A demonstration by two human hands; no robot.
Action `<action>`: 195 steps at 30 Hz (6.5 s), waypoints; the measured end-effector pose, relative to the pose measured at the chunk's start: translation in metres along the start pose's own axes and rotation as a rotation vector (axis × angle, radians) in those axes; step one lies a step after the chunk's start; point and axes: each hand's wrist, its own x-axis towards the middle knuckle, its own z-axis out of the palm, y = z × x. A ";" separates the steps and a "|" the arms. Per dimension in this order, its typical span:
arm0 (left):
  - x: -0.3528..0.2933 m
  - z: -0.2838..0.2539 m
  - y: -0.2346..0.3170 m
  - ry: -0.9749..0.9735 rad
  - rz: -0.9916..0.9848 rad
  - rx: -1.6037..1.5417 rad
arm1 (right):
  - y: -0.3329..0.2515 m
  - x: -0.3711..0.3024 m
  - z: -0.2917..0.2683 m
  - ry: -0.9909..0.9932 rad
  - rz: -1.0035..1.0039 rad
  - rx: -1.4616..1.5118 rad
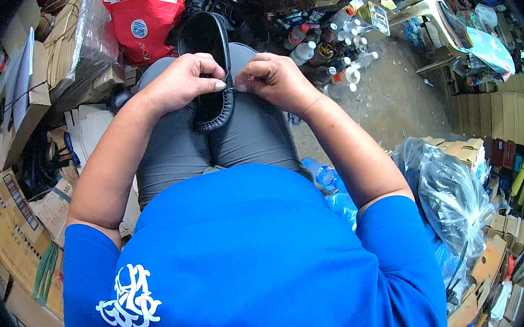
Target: The recorder is hand-stitching a black leather component onto a shoe upper using a needle and thread.
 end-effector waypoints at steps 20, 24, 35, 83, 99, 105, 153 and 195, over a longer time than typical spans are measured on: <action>-0.002 -0.015 0.002 -0.202 0.152 0.175 | -0.030 -0.015 0.002 0.035 -0.095 -0.236; -0.002 -0.016 0.004 -0.214 0.159 0.190 | -0.041 -0.012 -0.002 -0.014 -0.078 -0.317; 0.001 -0.013 0.009 -0.187 0.104 0.265 | -0.089 0.019 -0.009 -0.334 -0.098 -0.806; -0.002 -0.009 0.003 -0.083 0.068 -0.040 | -0.023 -0.011 -0.014 0.001 0.230 -0.010; -0.004 -0.010 0.004 -0.118 0.073 -0.011 | -0.017 -0.014 0.003 0.056 0.149 0.002; -0.001 -0.006 -0.006 -0.090 0.111 -0.083 | -0.014 -0.012 0.004 0.091 0.067 -0.063; -0.010 -0.013 -0.003 0.238 0.359 0.183 | -0.043 0.024 -0.014 -0.182 -0.041 -0.324; -0.108 -0.076 -0.047 0.347 -0.147 0.093 | 0.074 -0.113 -0.003 0.232 0.821 1.034</action>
